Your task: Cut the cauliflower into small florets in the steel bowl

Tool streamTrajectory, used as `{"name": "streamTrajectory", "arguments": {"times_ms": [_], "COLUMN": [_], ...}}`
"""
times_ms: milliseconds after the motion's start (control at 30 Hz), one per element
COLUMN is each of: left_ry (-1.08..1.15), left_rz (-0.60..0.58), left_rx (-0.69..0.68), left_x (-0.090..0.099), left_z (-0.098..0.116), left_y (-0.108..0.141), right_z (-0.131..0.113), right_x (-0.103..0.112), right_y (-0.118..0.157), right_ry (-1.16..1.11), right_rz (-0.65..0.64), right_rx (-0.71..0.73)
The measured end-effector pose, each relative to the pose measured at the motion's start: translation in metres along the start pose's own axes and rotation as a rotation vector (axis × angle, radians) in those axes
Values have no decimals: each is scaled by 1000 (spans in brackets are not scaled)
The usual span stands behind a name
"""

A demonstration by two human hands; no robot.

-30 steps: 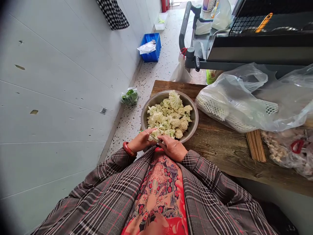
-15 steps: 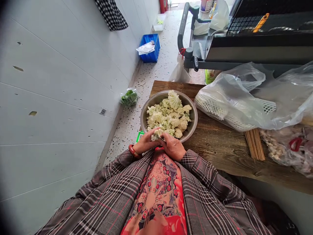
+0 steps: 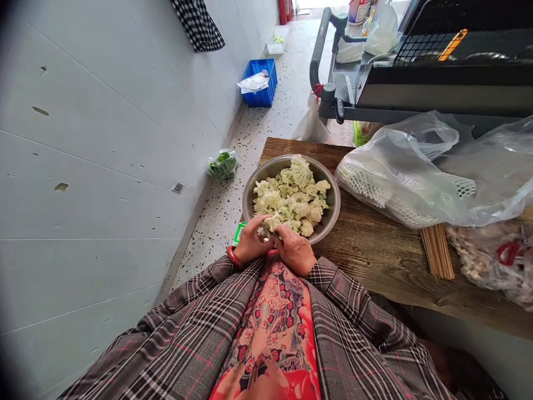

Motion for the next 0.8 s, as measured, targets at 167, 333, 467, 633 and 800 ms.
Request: {"name": "streamTrajectory", "arguments": {"times_ms": [167,333,467,633,800], "left_ry": [290,439,87,-136,80], "left_rz": [-41,-85,-12,-50,49], "left_rx": [251,206,-19,-149,-93], "left_x": [-6,-10,4,2,15], "left_z": [-27,-28,-2,12,0], "left_y": [1,0,-4,-10,-13], "right_z": [20,33,29,19,44], "right_x": [7,11,14,13,14], "right_y": [0,3,1,-3,0], "right_ry": [-176,-298,-253,-240,-362], "right_rz": [58,86,118,125,202], "right_rx": [-167,-246,-251,-225,-360]}}
Point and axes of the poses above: each hand's wrist, its own y-axis away from the middle knuckle, its own x-axis out of the back of the hand, z = x × y, the point moved 9 cm from there along -y, towards the middle knuckle, and after that the axes turned 4 degrees about -z, right-handed, at the moved point
